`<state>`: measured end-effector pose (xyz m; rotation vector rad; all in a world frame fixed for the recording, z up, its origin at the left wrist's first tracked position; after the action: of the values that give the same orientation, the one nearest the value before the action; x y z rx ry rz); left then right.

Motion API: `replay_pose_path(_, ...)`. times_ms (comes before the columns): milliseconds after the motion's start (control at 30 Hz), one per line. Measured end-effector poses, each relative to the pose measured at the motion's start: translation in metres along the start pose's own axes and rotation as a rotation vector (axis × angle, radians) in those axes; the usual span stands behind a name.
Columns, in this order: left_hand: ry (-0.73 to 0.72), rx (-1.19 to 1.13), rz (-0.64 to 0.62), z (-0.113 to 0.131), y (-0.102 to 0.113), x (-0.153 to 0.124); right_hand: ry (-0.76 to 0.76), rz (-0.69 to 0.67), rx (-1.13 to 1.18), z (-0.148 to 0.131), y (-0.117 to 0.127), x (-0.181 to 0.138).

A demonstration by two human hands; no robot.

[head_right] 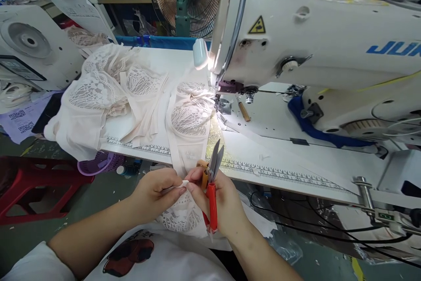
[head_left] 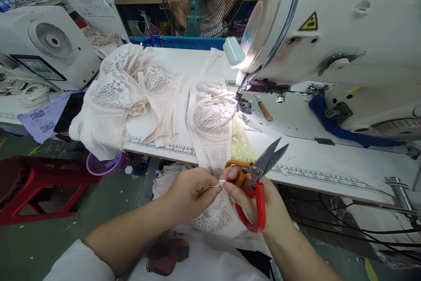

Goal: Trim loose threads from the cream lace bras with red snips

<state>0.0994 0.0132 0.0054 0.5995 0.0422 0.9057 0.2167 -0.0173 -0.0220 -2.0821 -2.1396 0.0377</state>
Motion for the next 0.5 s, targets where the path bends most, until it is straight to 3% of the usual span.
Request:
replay_pose_path(233, 0.204, -0.239, -0.073, -0.010, -0.005, -0.002, -0.017, 0.011, 0.051, 0.002, 0.000, 0.001)
replay_pose_path(500, 0.039, -0.132, 0.000, 0.001, -0.001, -0.001, 0.013, 0.027, 0.033, -0.004, -0.001, -0.001)
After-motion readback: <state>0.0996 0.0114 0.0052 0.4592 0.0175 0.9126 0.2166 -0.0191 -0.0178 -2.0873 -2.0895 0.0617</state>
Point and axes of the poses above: each hand's wrist, its own x-axis towards the middle knuckle, its own y-axis out of the back of the hand, z = x × y, the point moved 7 cm from there along x, towards the middle knuckle
